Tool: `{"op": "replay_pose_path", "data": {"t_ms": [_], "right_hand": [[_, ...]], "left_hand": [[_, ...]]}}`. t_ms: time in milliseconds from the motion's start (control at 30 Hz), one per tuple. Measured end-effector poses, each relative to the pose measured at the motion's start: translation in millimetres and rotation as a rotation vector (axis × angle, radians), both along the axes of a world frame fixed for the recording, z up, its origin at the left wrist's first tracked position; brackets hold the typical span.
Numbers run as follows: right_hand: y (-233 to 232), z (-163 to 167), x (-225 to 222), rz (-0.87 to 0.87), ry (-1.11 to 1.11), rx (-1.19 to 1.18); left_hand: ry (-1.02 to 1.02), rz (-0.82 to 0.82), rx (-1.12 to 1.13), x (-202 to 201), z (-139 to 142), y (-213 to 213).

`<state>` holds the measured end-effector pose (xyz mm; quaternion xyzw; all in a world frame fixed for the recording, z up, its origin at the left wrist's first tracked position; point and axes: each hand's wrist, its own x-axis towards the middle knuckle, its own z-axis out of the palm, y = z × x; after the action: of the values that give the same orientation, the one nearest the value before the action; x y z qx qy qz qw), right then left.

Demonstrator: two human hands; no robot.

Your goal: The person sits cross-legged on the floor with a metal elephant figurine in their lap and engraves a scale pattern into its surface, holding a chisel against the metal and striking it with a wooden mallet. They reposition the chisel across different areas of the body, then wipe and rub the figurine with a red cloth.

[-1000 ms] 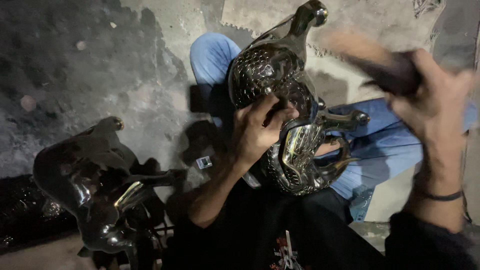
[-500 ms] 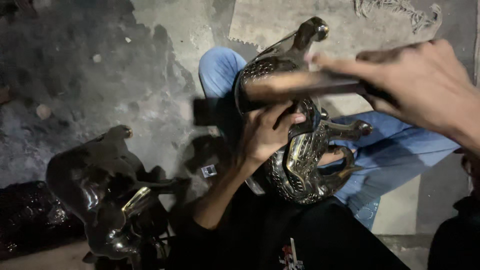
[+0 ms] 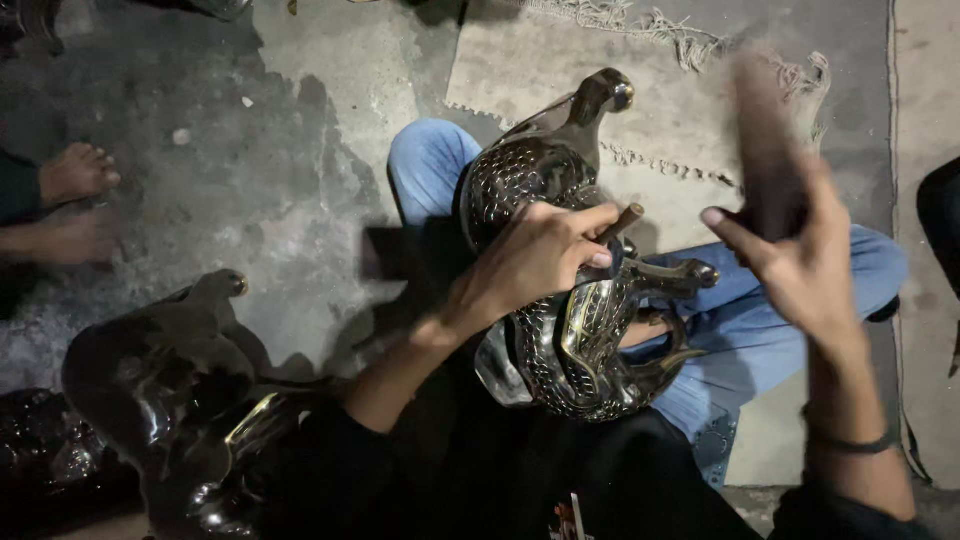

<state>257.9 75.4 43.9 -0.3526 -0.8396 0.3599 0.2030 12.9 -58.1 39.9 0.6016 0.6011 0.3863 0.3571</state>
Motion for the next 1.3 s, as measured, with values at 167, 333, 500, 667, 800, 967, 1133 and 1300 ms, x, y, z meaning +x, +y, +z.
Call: {"op": "replay_pose_path", "data": {"t_ms": [167, 333, 500, 667, 800, 967, 1133, 1300], "right_hand": [[-13.8, -5.8, 14.4, -0.232, -0.001, -0.05], [-17.9, 2.9, 14.1, -0.048, -0.036, 0.33], [-30.4, 4.4, 5.2, -0.119, -0.06, -0.047], [-34.5, -16.0, 9.7, -0.194, 0.142, -0.229], [-41.1, -34.2, 16.4, -0.319, 0.144, -0.313], [-50.3, -45.3, 18.5, -0.122, 0.099, -0.103], [-53.4, -49.6, 19.4, -0.014, 0.139, -0.045], [-60.8, -50.7, 18.3, -0.296, 0.189, -0.186]], "left_hand": [[-0.009, -0.067, 0.027, -3.5, -0.9, 4.7], [-0.001, -0.071, 0.129, -3.7, -15.0, 4.7], [-0.014, -0.122, 0.145, -3.2, -26.6, 6.8], [0.085, -0.197, 0.153, -5.6, -24.6, 19.4], [0.135, -0.312, -0.036, -5.3, -21.7, 35.0], [0.104, -0.336, 0.0, -3.5, -20.2, 39.2], [0.131, -0.392, -0.007, 2.4, -21.2, 44.4], [0.149, -0.399, -0.061, 2.3, -23.7, 44.2]]}}
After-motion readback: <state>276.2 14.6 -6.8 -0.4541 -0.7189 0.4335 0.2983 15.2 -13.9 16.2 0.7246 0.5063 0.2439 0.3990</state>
